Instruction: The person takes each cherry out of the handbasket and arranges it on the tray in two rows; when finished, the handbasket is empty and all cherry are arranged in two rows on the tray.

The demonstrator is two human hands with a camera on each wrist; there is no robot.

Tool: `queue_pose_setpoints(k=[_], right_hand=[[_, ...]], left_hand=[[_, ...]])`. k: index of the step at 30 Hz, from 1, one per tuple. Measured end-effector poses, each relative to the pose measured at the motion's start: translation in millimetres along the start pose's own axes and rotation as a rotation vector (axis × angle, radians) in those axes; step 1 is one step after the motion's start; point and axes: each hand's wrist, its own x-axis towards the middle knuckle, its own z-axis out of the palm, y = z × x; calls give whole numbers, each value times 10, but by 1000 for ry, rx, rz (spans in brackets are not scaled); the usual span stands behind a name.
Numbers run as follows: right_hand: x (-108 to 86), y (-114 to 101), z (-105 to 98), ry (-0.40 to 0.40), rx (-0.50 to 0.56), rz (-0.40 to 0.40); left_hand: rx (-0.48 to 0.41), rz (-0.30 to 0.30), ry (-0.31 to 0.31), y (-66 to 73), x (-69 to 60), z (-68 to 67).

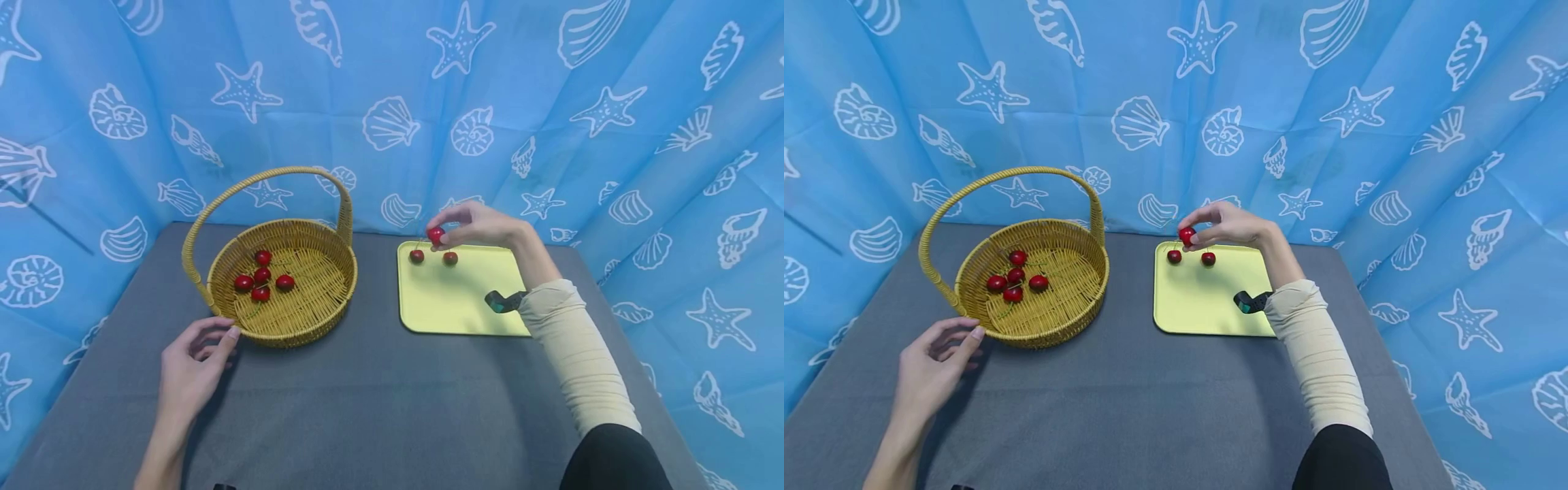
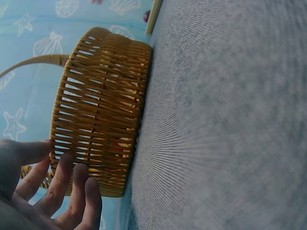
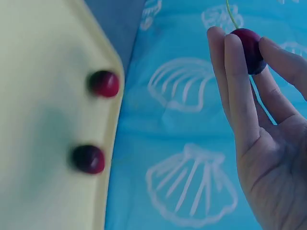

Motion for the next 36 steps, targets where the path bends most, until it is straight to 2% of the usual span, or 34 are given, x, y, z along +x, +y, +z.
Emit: queue_pose_setpoints(k=[4, 14, 21, 24, 28, 36], right_hand=[[-146, 226, -93, 31, 62, 21], [-361, 713, -97, 189, -86, 92], [-399, 967, -52, 305, -89, 124], [-414, 1027, -39, 332, -42, 147], [-403, 1134, -32, 354, -37, 148], [-375, 1309, 25, 400, -132, 157]], left_hand=[[7, 1, -2, 5, 0, -2], [8, 0, 1, -12, 9, 6], [26, -14, 4, -13, 11, 17], [21, 5, 13, -3, 2, 16], [12, 28, 14, 7, -15, 9], [38, 31, 9, 13, -24, 12]])
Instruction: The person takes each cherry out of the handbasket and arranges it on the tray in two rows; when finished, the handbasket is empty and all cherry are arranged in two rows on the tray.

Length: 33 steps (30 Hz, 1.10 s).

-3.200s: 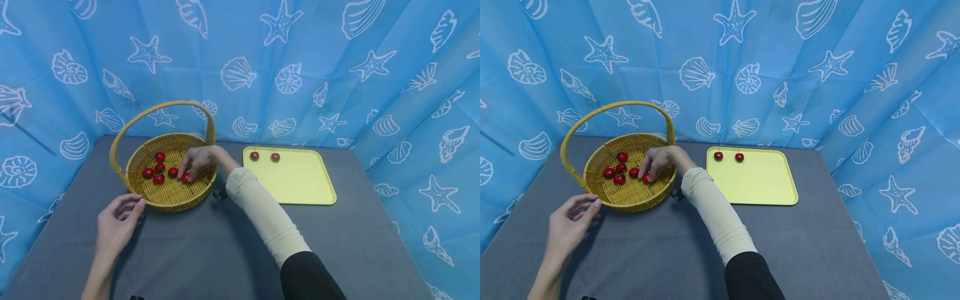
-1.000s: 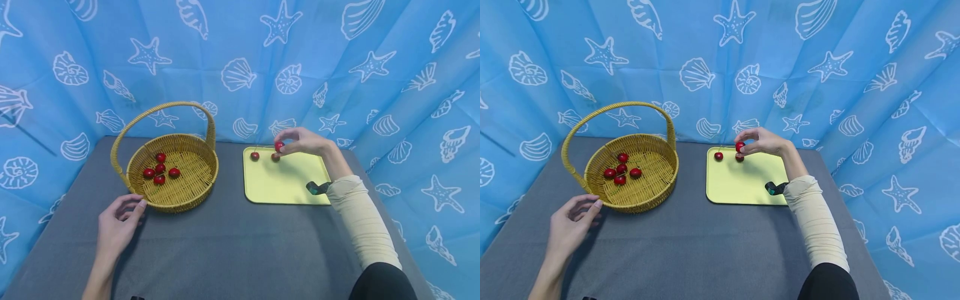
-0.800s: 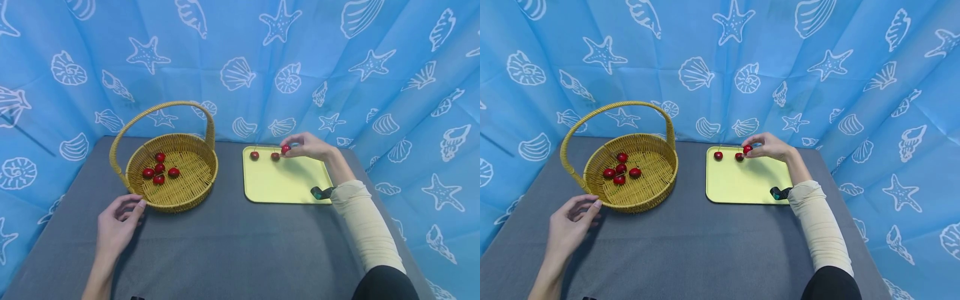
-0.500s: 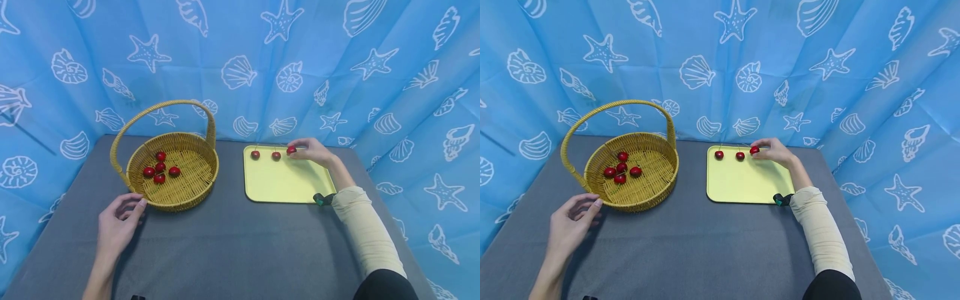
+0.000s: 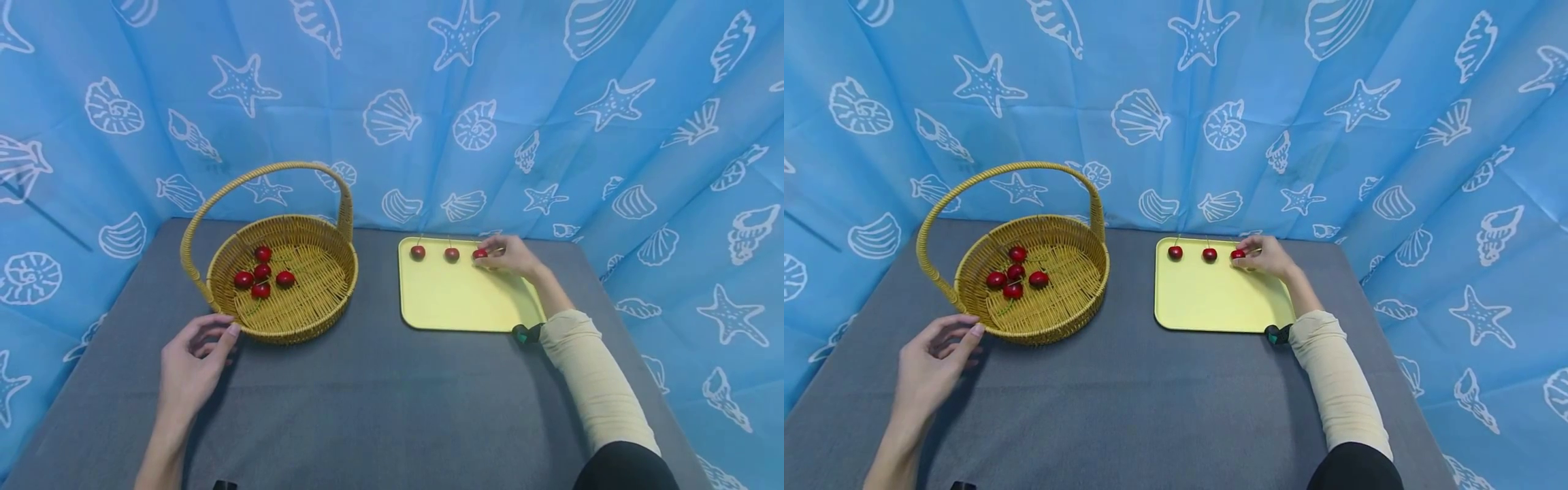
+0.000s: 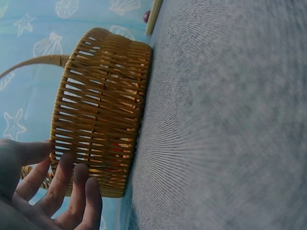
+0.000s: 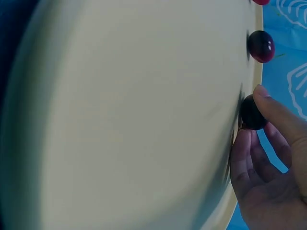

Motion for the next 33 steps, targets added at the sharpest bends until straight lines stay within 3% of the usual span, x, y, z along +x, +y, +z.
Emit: queue_pose_setpoints(k=[8, 16, 25, 33], right_hand=[[5, -12, -19, -1, -18, -13], [-58, -198, -114, 29, -70, -34], [-77, -675, 36, 7, 39, -62], [-76, -1157, 262, -62, 112, -137]], left_hand=[[20, -17, 4, 3, -2, 5], [14, -24, -6, -20, 7, -6], [14, -10, -8, -22, 8, -6], [-3, 8, -8, -27, 15, -6]])
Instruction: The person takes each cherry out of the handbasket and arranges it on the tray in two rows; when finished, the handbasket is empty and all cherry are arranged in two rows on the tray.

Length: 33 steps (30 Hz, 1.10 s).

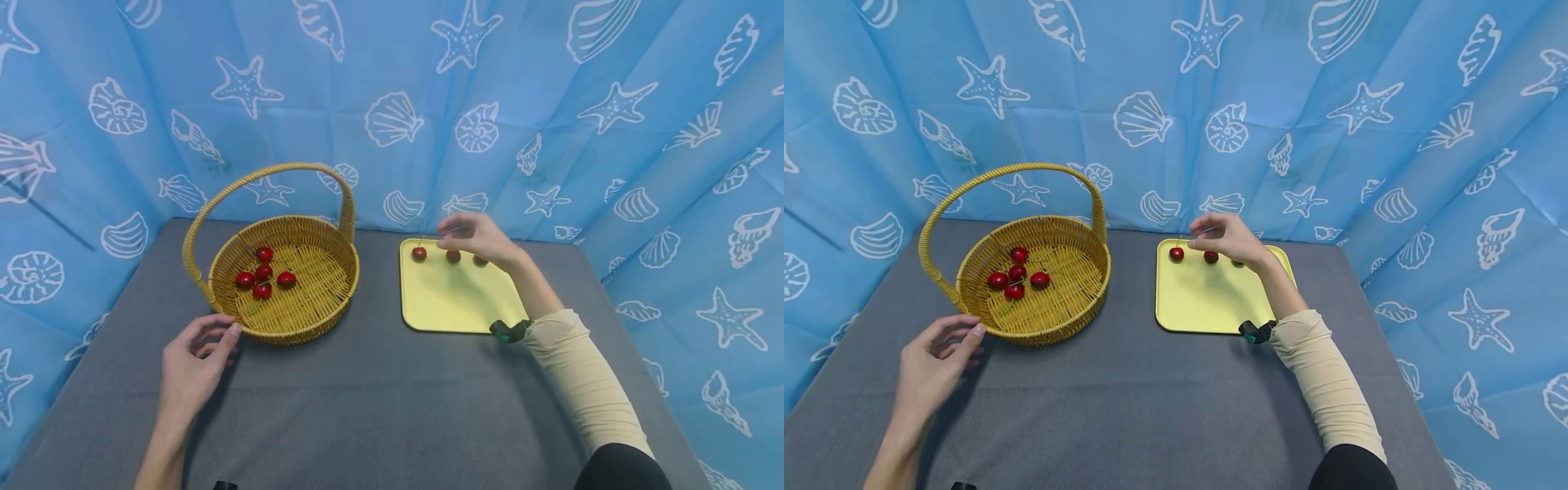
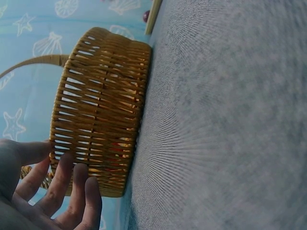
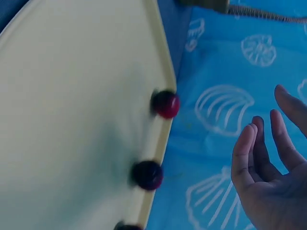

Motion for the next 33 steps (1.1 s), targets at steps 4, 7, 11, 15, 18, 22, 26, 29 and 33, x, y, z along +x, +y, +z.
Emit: queue_pose_setpoints(k=[4, 7, 11, 15, 18, 22, 26, 29, 33], right_hand=[[47, -210, 174, -68, 87, -49], [84, -368, 304, -128, 117, -106], [161, -572, 477, -191, 87, -200], [278, -762, 665, -235, 74, -269], [381, -899, 813, -271, 78, -324], [534, -1104, 996, -326, 89, -357], [707, -1297, 1155, -377, 66, -380], [836, -1417, 1273, -415, 54, -402], [971, -1557, 1414, -457, 16, -399]], left_hand=[[2, 8, -6, 2, -9, -3], [4, 15, -4, 8, -15, 0], [5, 20, -5, 13, -16, -2], [2, 20, -11, 6, -15, -10], [1, 18, -11, 4, -15, -11], [0, 12, -5, 6, -16, -11], [-2, 2, 0, 7, -13, -13], [4, -1, 4, 12, -11, -8], [6, 1, 3, 15, -13, 0]])
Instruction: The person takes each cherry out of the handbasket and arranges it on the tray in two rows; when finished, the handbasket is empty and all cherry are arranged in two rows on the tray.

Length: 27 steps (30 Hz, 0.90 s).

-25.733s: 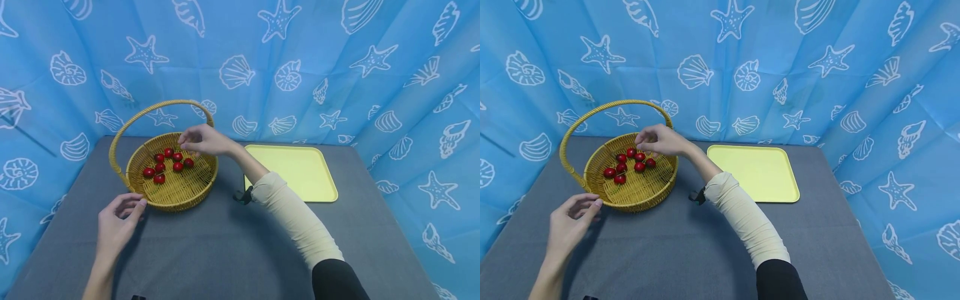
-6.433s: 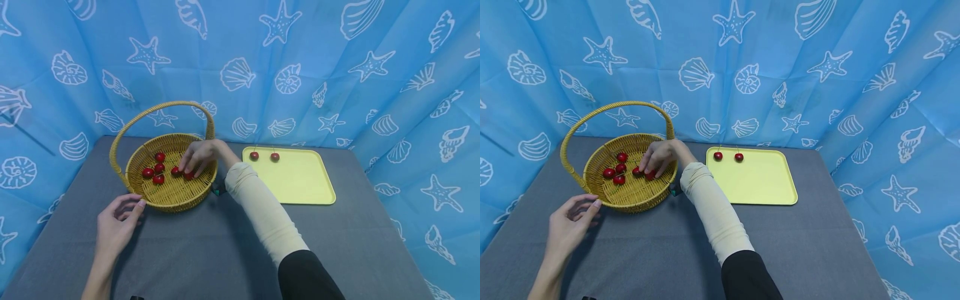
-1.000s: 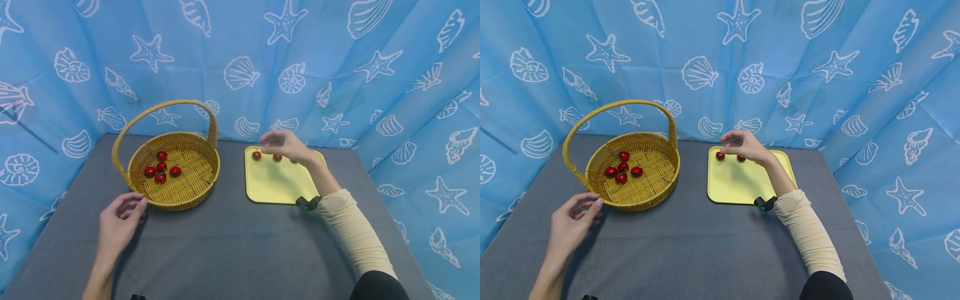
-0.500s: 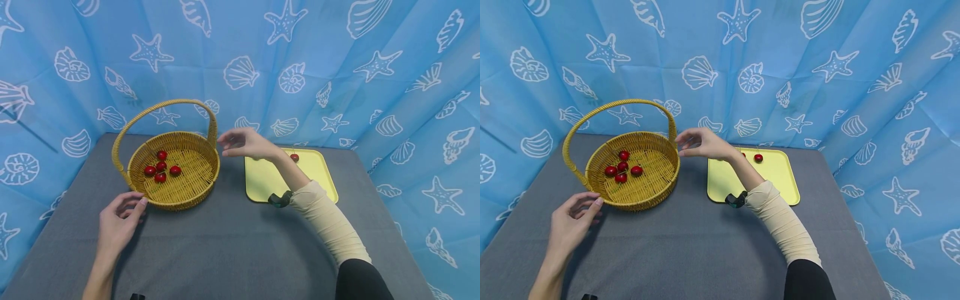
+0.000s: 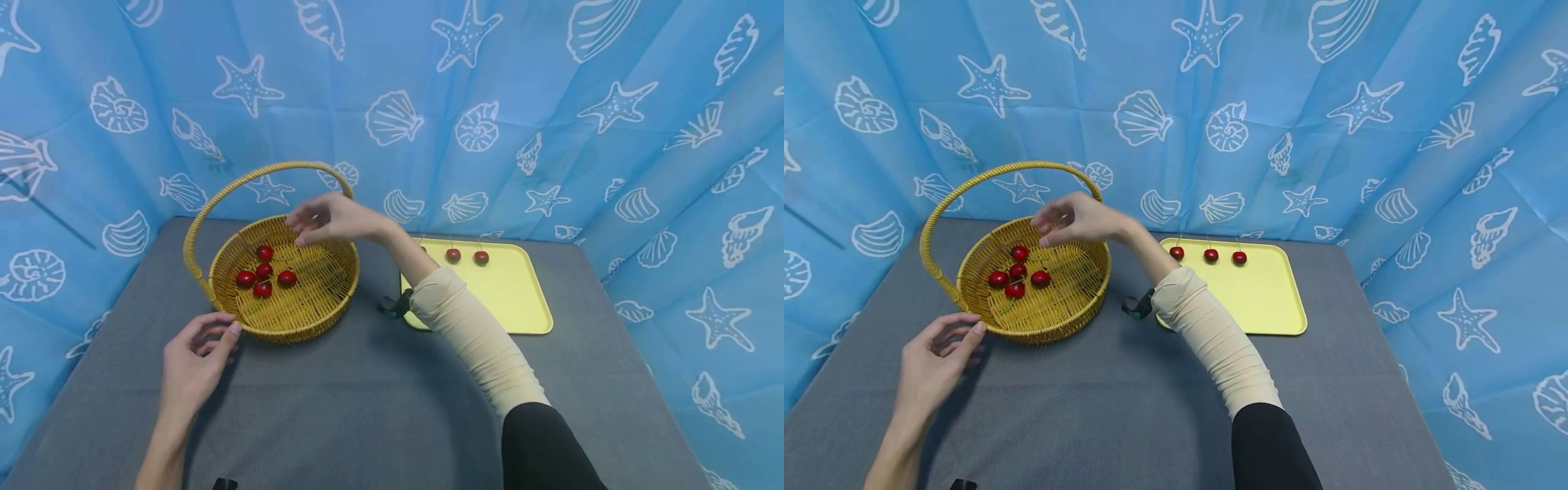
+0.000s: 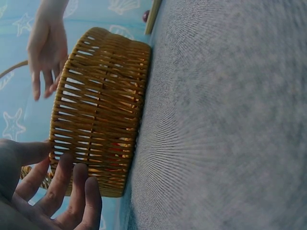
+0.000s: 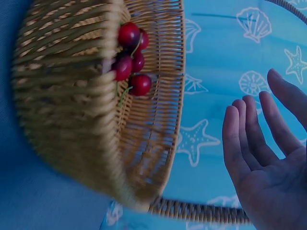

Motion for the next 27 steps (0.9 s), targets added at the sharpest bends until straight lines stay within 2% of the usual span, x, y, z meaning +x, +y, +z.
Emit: queue_pose_setpoints(k=[3, 8, 16, 21, 27], right_hand=[[127, -18, 37, -30, -27, 21], [304, 40, 95, -90, 9, 51], [537, 166, 176, -170, 118, 199], [614, 283, 252, -196, 152, 276], [609, 424, 348, -226, 168, 369]], left_hand=[[-2, -1, -8, -2, -1, 6], [6, -14, -19, -1, -2, 9], [-3, -18, -11, 6, -2, -5], [-24, 4, 0, 23, -15, -10], [-41, 2, -4, 22, -18, -18]])
